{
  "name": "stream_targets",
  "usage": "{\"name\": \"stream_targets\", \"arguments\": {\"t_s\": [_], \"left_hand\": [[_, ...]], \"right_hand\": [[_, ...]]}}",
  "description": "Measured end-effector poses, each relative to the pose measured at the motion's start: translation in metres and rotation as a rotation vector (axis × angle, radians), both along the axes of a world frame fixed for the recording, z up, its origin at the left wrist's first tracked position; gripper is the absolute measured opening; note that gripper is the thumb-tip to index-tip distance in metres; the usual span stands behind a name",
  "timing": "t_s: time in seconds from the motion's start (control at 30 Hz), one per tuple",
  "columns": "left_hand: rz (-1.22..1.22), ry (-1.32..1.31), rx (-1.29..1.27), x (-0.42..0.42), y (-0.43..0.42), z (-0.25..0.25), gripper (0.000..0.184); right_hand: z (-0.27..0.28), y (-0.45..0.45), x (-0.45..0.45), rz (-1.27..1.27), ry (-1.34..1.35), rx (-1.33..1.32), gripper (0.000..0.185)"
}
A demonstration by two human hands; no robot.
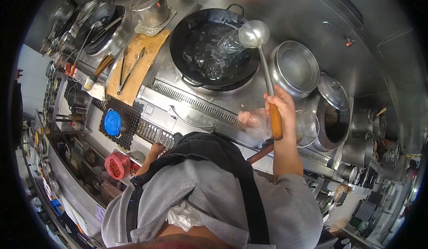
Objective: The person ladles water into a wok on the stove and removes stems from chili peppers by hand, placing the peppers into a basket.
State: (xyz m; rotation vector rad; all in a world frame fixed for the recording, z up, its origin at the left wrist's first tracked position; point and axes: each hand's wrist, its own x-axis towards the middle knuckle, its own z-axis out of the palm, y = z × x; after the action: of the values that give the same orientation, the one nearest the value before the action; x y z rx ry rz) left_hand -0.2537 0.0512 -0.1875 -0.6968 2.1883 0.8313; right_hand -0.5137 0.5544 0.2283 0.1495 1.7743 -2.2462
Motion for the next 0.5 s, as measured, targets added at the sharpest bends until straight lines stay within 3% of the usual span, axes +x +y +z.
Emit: {"name": "stream_targets", "arguments": {"t_s": [0.13,0.3,0.37,0.4,0.47,0.5], "left_hand": [[0.191,-0.043,0.006,0.007,0.012,0.045,0.023],[0.087,0.014,-0.043,0.006,0.018,0.061,0.023],[0.100,0.020,-0.022,0.003,0.021,0.070,0.024],[0.089,0.020,-0.020,-0.001,0.024,0.077,0.024],[0.144,-0.022,-0.030,-0.008,0.033,0.089,0.025],[0.162,-0.043,-0.024,-0.010,0.034,0.089,0.025]], "right_hand": [[-0.001,0.012,-0.007,-0.057,0.060,0.197,0.054],[-0.036,0.080,-0.044,-0.216,0.141,0.556,0.059],[-0.079,0.124,-0.070,-0.252,0.305,1.209,0.064],[-0.083,0.130,-0.076,-0.262,0.299,1.213,0.064],[-0.089,0.142,-0.086,-0.234,0.290,1.604,0.067],[-0.102,0.151,-0.096,-0.254,0.277,1.611,0.058]]}}
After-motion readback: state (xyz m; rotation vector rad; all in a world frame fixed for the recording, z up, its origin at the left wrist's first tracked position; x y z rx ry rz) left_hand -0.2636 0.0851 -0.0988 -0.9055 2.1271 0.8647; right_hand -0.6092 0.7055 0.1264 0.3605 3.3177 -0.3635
